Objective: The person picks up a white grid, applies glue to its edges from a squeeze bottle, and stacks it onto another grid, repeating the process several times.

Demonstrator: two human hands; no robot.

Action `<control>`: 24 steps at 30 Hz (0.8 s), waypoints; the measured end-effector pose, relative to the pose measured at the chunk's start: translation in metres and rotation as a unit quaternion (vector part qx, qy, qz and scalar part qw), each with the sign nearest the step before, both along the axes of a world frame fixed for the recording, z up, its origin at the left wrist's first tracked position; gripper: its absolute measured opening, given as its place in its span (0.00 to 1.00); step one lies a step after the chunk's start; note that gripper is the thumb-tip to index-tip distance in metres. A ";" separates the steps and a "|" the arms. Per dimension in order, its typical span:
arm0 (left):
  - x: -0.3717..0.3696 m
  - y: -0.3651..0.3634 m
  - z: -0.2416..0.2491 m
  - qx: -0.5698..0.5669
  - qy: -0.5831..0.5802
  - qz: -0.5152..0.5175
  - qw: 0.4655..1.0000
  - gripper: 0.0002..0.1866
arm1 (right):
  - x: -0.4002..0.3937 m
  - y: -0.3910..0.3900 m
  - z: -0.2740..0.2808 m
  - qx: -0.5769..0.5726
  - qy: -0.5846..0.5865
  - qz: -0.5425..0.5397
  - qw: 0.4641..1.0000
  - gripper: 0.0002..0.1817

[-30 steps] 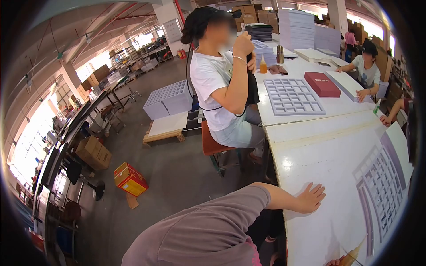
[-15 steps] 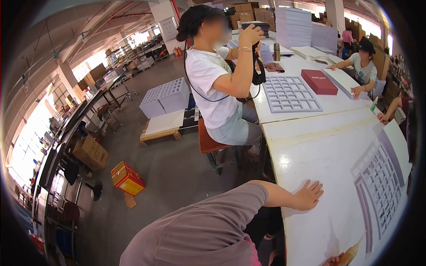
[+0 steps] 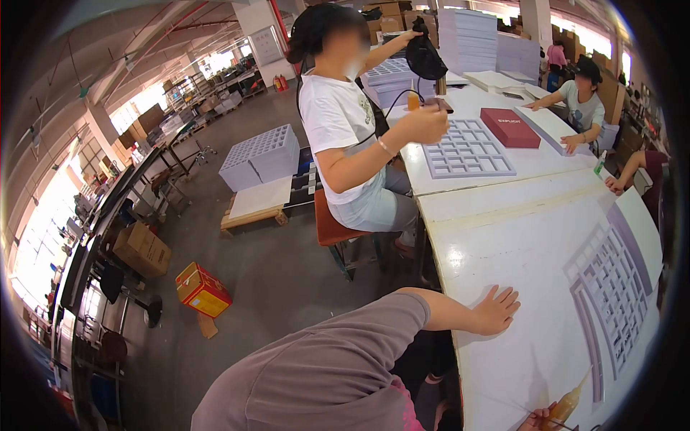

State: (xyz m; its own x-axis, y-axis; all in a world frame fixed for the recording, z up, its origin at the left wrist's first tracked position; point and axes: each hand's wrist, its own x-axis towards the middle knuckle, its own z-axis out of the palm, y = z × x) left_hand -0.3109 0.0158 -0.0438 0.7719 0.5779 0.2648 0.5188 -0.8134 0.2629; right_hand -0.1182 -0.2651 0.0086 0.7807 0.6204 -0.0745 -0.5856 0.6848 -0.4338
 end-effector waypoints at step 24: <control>0.001 0.001 -0.006 0.018 -0.024 0.004 1.000 0.24 | 0.013 -0.007 -0.021 0.031 0.005 0.030 0.999 0.33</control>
